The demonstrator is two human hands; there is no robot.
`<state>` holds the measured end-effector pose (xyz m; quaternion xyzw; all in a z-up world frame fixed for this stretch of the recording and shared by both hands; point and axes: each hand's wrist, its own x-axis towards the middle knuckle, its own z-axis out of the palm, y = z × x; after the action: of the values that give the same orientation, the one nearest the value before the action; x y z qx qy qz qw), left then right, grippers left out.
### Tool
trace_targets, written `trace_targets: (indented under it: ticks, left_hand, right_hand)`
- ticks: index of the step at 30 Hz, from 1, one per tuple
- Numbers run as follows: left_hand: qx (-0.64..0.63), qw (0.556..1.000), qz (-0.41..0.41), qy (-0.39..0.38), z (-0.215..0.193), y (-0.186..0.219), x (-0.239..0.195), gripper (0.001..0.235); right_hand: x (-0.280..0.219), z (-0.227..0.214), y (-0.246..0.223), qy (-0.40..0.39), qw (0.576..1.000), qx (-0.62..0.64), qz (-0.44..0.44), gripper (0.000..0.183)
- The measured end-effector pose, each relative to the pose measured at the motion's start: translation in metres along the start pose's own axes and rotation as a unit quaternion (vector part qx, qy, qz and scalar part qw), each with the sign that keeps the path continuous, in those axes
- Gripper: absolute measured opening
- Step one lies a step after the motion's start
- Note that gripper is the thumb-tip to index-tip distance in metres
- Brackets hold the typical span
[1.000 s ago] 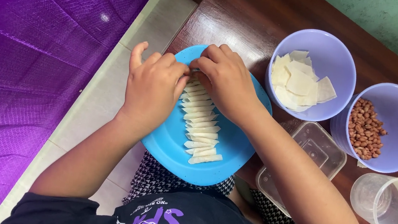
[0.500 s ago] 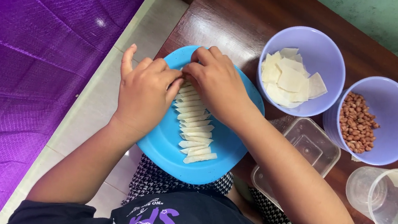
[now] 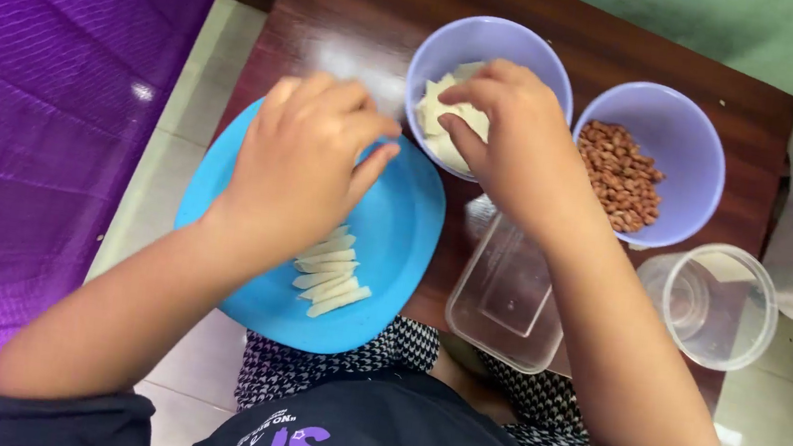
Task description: The person sits at a table and folds square wrappers around peanuts to make dumplings. They place each finished dumpling on a blue plate.
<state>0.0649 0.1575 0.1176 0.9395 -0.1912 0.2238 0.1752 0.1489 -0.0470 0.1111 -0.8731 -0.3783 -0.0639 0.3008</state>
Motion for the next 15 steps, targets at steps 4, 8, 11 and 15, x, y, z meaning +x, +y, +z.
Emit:
trace_targets:
  ticks: [4,8,11,15]
  left_hand:
    - [0.031,0.998,0.038,0.026,0.042,-0.015,0.036,0.008]
    - [0.126,0.991,0.045,-0.004,0.082,-0.032,0.057,0.015]
    - [0.176,0.983,0.044,-0.009,0.09,-0.036,0.063,0.014]
    - [0.191,0.98,0.041,-0.025,0.082,-0.033,0.065,0.02]
  right_hand:
    - [0.013,0.031,0.051,-0.038,0.999,0.003,0.022,0.031]
    - [0.025,0.054,0.07,-0.069,0.992,-0.043,0.094,0.038]
    - [0.028,0.056,0.069,-0.081,0.989,-0.024,0.12,0.046]
    - [0.028,0.055,0.07,-0.111,0.985,-0.037,0.131,0.058]
